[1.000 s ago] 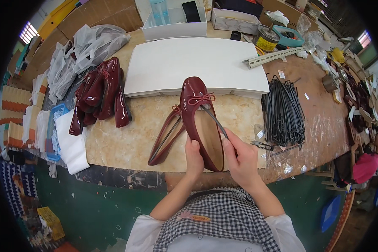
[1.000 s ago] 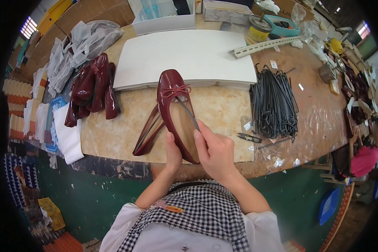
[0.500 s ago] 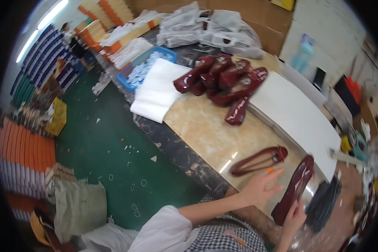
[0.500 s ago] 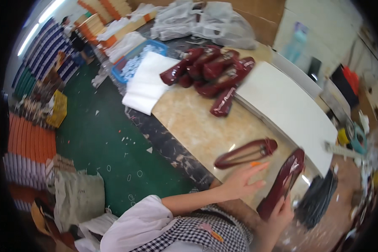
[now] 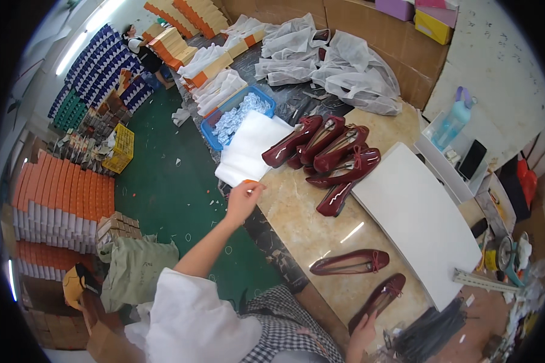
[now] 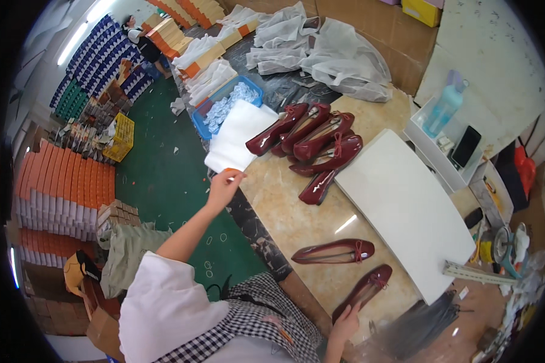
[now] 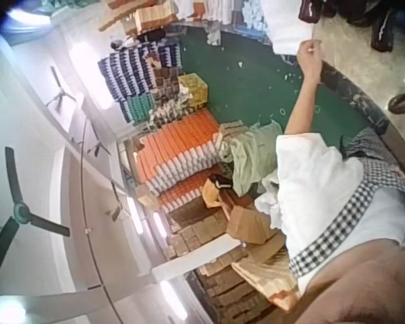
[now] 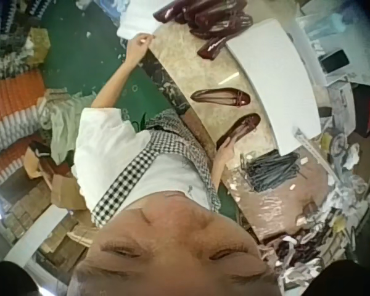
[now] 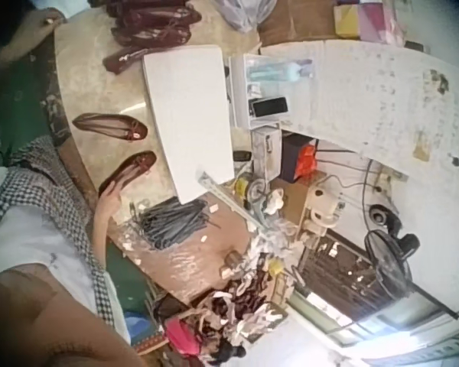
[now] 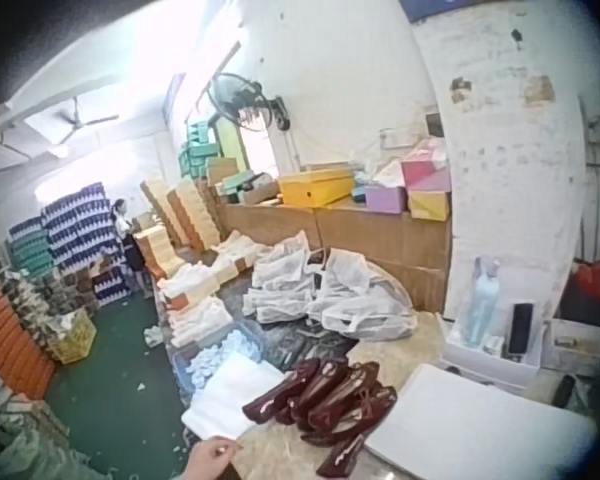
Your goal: The person prepares maroon shoes for packaging by inserting metal shoe trees and wiping the interior with a cloth. They then place the shoes into white tissue paper and attach price tags to the bows.
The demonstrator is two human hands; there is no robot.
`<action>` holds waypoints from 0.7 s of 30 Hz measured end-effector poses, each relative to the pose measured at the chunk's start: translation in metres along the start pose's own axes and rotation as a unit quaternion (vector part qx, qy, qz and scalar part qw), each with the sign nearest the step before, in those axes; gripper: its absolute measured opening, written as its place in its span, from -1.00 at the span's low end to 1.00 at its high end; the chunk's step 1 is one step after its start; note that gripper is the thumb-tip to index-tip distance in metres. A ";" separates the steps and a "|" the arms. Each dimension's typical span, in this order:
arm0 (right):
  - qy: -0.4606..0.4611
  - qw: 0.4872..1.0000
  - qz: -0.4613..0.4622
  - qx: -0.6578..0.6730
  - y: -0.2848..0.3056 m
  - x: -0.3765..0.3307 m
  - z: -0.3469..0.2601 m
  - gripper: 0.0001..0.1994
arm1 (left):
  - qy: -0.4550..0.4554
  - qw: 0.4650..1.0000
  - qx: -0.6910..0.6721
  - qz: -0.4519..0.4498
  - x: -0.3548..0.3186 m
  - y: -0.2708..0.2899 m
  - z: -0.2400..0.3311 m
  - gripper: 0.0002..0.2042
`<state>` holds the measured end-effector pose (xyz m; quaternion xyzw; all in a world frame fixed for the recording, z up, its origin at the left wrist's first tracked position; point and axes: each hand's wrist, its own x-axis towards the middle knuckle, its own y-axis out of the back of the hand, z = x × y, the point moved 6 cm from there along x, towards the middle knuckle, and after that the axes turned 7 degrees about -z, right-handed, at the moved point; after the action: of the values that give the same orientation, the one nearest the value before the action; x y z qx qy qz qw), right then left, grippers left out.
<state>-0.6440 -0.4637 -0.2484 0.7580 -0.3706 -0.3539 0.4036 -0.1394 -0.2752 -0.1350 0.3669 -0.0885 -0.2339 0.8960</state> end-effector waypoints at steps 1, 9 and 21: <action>0.002 1.000 -0.010 0.009 0.002 0.001 -0.006 -0.61 | 0.032 0.999 0.019 -0.006 -0.001 0.017 -0.010 -0.81; -0.014 0.999 -0.048 0.013 0.001 0.002 -0.009 -0.48 | -0.072 0.912 0.399 -0.066 0.065 0.048 -0.051 -0.47; -0.184 0.947 0.116 0.236 0.036 -0.079 -0.071 -0.62 | -0.262 0.749 0.545 -0.270 0.180 0.008 -0.125 -0.35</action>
<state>-0.6317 -0.3862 -0.1681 0.7054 -0.5965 -0.3400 0.1761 0.0616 -0.2806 -0.2213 0.7263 -0.3292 -0.4650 0.3847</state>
